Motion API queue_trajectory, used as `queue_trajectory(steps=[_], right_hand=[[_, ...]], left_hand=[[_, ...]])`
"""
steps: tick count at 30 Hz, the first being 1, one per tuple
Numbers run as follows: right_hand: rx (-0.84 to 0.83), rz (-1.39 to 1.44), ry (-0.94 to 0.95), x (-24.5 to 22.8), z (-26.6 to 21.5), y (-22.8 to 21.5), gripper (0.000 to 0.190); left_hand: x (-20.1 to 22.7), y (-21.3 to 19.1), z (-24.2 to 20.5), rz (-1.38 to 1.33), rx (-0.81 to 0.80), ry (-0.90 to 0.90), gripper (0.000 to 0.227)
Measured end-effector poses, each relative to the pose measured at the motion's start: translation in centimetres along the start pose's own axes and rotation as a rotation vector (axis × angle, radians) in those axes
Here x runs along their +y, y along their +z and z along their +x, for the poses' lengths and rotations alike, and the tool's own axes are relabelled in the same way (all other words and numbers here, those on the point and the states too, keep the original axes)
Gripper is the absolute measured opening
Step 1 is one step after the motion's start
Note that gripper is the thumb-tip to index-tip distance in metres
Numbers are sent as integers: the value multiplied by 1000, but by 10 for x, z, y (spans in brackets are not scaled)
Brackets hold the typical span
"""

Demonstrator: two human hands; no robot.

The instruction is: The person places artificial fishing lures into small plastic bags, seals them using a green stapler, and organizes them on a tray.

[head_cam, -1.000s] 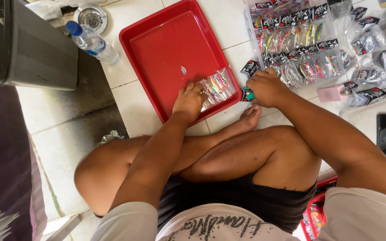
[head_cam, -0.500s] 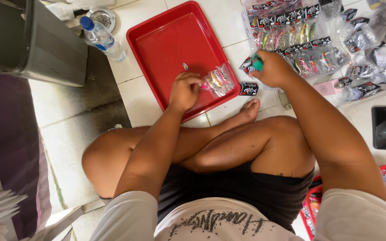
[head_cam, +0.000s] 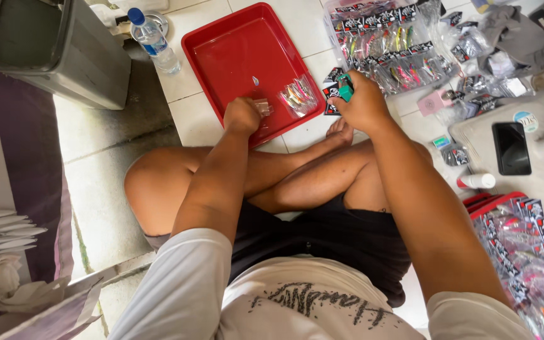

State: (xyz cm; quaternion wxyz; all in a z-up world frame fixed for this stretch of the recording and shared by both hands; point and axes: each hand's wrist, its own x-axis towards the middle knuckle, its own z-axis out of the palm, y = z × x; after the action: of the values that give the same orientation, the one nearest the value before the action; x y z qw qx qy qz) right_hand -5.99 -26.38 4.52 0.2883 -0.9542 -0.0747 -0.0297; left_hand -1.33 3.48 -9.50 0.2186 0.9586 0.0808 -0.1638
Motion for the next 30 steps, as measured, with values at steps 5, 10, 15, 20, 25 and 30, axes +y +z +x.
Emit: queue_trajectory(steps=[5,10,15,20,25,30], right_hand=[[71,-66,5,8,-5,-7,37],[75,7,75,-7,-17,-16,41],[231,514,224,-77,-27,-55,39],[285,815,152,-98,-28,-60,35],[274,796,27,-106,-32,-64,30],[302,517,-42,-96,-21,-52,35]], left_hand=[[18,-10,-1,-94,30,-68,20],[55,-36,-35,-871,233,-144,20],[99,-54,-55,-1428,284,106,18],[121,-72,-82,-1551,205,114,15],[116,-103,-115,-1519,144,114,15],[93,-111,-119,-1391,76,110,8]])
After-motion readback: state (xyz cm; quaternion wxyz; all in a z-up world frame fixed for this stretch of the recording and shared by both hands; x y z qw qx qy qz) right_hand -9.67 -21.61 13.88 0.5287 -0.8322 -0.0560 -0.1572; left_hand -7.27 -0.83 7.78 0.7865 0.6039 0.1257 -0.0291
